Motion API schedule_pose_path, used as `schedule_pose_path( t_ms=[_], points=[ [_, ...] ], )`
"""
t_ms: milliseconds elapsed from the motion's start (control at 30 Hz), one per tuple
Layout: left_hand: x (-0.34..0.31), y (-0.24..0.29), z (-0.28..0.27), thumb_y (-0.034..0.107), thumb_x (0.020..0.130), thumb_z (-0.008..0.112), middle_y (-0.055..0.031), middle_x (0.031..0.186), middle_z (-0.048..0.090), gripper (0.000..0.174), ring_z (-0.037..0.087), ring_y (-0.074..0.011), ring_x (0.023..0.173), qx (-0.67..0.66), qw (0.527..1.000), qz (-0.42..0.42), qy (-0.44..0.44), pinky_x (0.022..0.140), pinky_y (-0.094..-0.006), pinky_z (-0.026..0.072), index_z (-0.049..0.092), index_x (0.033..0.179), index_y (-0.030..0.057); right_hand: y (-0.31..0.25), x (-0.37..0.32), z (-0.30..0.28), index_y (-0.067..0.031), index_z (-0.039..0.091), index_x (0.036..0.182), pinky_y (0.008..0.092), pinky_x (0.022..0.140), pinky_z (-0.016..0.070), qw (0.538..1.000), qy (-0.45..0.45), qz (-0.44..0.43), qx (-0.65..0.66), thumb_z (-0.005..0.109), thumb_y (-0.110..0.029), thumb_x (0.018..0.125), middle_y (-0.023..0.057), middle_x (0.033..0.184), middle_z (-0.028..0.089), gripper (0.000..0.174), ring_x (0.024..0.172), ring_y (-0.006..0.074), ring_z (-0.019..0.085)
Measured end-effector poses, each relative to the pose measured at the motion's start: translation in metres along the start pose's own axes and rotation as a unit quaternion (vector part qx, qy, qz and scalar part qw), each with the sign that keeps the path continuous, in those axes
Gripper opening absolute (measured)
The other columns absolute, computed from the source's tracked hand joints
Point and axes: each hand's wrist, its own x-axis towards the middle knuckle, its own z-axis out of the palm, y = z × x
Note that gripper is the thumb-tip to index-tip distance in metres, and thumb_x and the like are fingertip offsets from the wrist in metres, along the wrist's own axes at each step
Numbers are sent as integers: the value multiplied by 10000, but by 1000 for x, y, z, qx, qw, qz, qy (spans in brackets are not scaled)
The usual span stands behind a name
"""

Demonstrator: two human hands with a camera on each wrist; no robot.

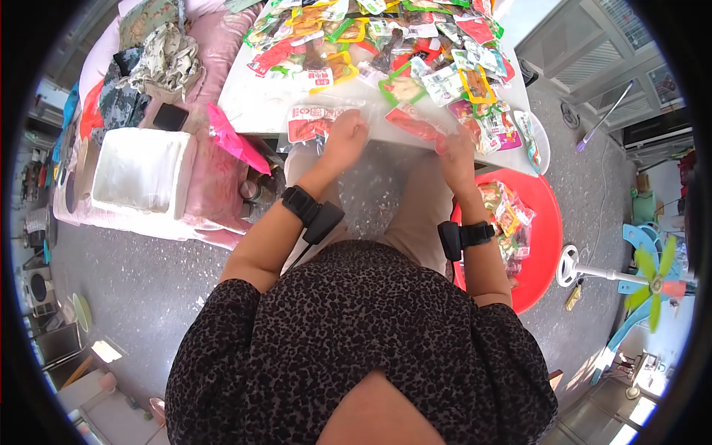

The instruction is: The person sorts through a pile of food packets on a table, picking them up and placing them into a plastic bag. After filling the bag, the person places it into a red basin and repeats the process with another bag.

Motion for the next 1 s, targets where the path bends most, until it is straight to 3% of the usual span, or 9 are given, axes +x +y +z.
schedule_pose_path(
  t_ms=[33,233,433,533,633,733,833,933,1000],
  points=[
    [0,0,1,88,707,476,-153,702,442,102,453,-311,706,2,1000,3,1,620,-365,362,441,686,-5,-1,-9,7,-57,519,741,370,769,381,999,47,9,-16,533,44,569,270,1029,442,200,913,360,475],
    [2,-1,6,78,687,494,-136,698,458,82,461,-307,706,25,999,25,-10,613,-372,366,466,663,5,-5,-14,7,-69,535,767,393,798,367,986,36,87,-135,495,17,607,284,1081,406,186,923,381,465],
    [2,-1,6,69,681,495,-137,698,460,71,463,-310,708,37,999,27,-10,615,-374,367,466,666,7,14,-25,10,-77,529,859,353,733,407,994,70,74,-48,505,-2,614,221,1035,467,257,872,308,517],
    [1,-1,6,66,681,493,-139,709,460,66,461,-311,719,51,998,30,-11,625,-376,366,468,672,6,-9,-27,4,-15,490,917,272,702,415,902,84,328,268,518,-34,660,153,979,491,259,844,216,526],
    [1,2,6,71,685,496,-143,735,469,68,463,-313,744,39,999,30,1,644,-372,369,472,681,7,-5,-38,13,38,432,969,244,655,420,862,134,376,313,539,-85,708,96,903,502,307,807,158,515],
    [0,-1,6,74,690,499,-146,759,477,71,464,-315,767,22,999,34,2,661,-367,373,475,688,8,-19,-28,3,33,383,1026,259,571,435,733,101,511,437,537,-108,737,80,841,515,357,727,152,528],
    [-1,-1,7,73,694,501,-147,768,480,71,465,-317,777,20,1000,21,5,672,-364,374,477,693,7,-7,-21,8,13,365,1038,241,497,433,692,74,485,530,532,-121,749,68,776,523,360,642,133,531],
    [0,-1,7,65,692,498,-142,762,480,69,466,-313,766,11,1000,9,3,658,-366,373,470,687,2,-6,-14,18,-11,416,956,217,460,423,724,79,484,485,508,-87,747,56,745,524,240,582,125,526],
    [0,-1,6,64,692,497,-139,754,481,72,468,-308,756,12,1000,8,-6,646,-366,373,465,681,0,-10,-14,18,-23,437,889,221,466,428,679,92,472,555,489,-55,740,55,729,525,161,586,133,527]
  ],
)
